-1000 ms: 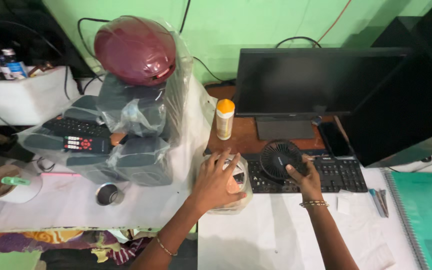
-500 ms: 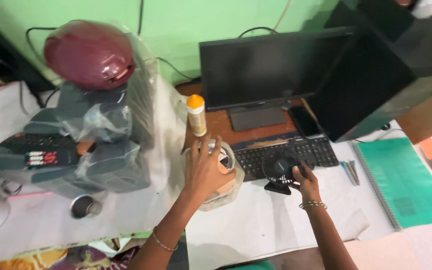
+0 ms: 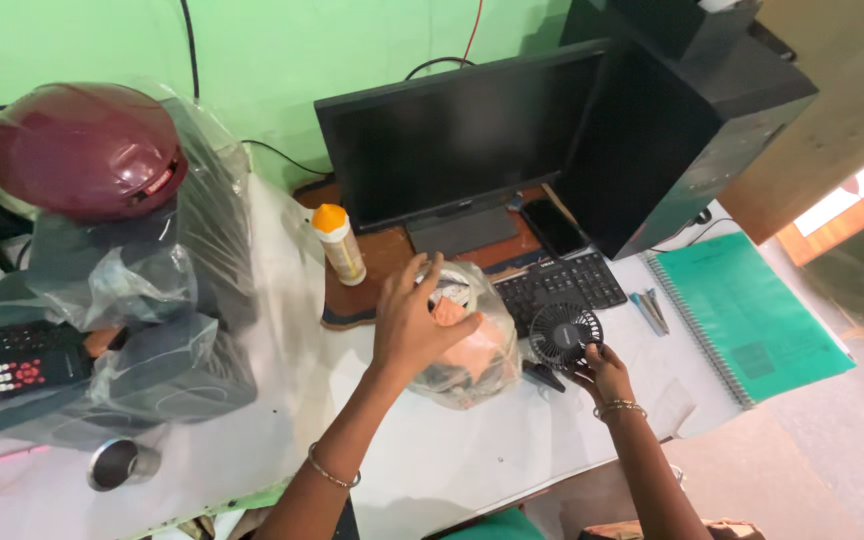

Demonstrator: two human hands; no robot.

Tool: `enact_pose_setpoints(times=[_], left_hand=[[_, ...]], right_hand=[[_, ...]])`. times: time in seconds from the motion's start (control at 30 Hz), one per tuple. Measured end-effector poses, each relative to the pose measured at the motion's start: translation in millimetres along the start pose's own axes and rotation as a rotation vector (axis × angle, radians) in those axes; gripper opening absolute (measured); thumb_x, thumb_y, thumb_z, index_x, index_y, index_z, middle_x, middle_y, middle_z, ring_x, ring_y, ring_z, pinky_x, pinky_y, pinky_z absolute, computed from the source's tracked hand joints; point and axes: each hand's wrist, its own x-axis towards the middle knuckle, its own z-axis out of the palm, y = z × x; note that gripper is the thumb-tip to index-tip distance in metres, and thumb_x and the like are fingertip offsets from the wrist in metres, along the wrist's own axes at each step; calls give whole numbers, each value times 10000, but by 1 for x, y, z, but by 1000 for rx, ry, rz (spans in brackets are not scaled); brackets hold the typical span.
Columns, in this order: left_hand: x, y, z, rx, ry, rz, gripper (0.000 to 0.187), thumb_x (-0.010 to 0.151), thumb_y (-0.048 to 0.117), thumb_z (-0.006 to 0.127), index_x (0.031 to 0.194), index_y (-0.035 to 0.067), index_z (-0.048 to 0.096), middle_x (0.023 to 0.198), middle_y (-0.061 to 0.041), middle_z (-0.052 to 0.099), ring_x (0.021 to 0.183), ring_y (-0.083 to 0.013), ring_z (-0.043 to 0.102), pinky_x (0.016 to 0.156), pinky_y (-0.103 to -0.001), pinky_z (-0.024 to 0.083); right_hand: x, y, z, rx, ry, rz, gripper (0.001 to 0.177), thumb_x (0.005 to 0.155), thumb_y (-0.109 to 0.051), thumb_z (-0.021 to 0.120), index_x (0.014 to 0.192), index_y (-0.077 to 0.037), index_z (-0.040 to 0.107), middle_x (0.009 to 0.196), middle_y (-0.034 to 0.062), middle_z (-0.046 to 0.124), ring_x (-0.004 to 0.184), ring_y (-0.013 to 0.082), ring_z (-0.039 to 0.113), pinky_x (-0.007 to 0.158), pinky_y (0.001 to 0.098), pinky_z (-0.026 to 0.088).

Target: The person organizes a cluttered desk by moving a notebook, placing scissors on it, and arranging a stapler, phone, and small boxes. They then retrieve a tube of glue and a small fan from a nearby box and place them on the desk, finally moving a plastic container to the side.

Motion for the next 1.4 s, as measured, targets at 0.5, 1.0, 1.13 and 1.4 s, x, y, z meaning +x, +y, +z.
enact_pose_setpoints(times=[0.5, 1.0, 1.13, 1.4], left_hand=[[24, 6, 36, -42, -40, 9, 966, 677, 509, 866, 1436, 8, 539, 1490, -202, 484, 1324, -394, 467, 1083, -501, 391], [24, -18, -17, 62, 71, -61, 986, 657, 505, 884, 1446, 29, 533, 1502, -213, 472, 1310, -406, 480, 1069, -501, 409], [11, -42, -38, 103, 155, -86, 1001, 637, 489, 899, 1444, 24, 532, 1489, -227, 472, 1326, -429, 464, 1072, -508, 407], [-14, -79, -73, 159, 194, -125, 1073, 625, 444, 891, 1479, -31, 449, 1567, -222, 413, 1227, -410, 507, 1022, -514, 434]], right_hand=[[24, 5, -36, -101, 168, 100, 488, 908, -171, 712, 1337, 29, 593, 1070, 154, 724, 807, 286, 725, 769, 408, 612], [-46, -94, 127, -526, -150, -451, 272, 983, -202, 655, 1197, -49, 724, 878, 46, 712, 713, 106, 609, 617, 281, 511], [-65, -111, 200, -590, -302, -559, 276, 967, -232, 649, 1171, -63, 726, 946, 9, 749, 772, 91, 657, 683, 248, 557], [-43, -106, 314, -690, -462, -738, 227, 965, -189, 681, 1130, -53, 755, 953, 42, 759, 835, 110, 698, 746, 272, 562]])
